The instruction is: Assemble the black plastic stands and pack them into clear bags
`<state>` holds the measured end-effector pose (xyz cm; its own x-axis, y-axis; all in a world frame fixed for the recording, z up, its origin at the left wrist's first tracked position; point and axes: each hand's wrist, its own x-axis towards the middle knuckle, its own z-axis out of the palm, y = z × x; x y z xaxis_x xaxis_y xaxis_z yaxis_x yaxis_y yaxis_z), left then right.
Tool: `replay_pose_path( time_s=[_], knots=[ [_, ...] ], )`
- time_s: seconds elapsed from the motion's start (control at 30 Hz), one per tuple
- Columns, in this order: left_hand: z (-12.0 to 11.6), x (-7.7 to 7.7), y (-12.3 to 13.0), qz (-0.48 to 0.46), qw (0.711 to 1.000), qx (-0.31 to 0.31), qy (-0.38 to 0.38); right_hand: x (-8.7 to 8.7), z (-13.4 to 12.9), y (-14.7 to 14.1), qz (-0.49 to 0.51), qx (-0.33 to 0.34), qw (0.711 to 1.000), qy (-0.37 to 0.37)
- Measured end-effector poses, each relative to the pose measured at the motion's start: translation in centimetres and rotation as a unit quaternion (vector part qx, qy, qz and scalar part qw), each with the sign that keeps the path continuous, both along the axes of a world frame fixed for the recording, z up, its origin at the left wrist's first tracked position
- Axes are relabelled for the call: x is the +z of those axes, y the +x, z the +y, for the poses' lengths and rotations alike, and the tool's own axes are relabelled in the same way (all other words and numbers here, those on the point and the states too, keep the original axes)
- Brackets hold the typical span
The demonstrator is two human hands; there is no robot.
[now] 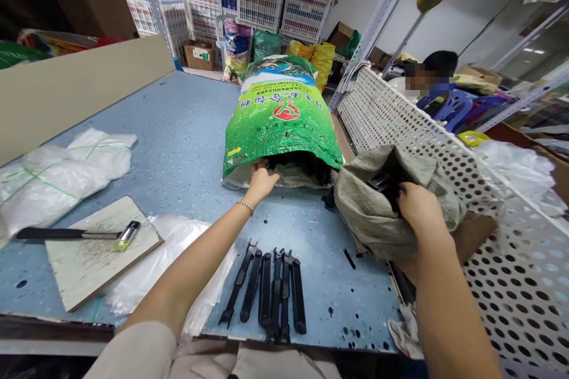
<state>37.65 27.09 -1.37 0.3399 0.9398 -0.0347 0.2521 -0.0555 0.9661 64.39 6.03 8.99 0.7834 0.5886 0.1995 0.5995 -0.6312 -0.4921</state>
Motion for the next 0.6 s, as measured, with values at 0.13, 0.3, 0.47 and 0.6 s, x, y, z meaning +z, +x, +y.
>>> replay_pose_path(
  time_s=[0.13,0.3,0.47,0.6],
  knots=[
    [3.2,1.7,2.4,0.009,1.0,0.019,0.007,0.7,-1.9,-6.3,-0.114,0.137,0.974,0.138],
    [2.2,1.1,-1.0,-0.036,0.998,0.044,-0.04,-3.9,-2.4,-14.7,0.176,0.361,0.909,0.113],
    [-6.5,-0.4,-8.1,-0.125,0.982,0.038,-0.135,-10.4,3.0,-18.5,0.472,0.265,0.826,0.158],
    [-13.7,0.0,-11.3,-0.258,0.922,-0.033,-0.288,-12.0,6.1,-21.9,0.523,0.299,0.778,0.178]
  ],
)
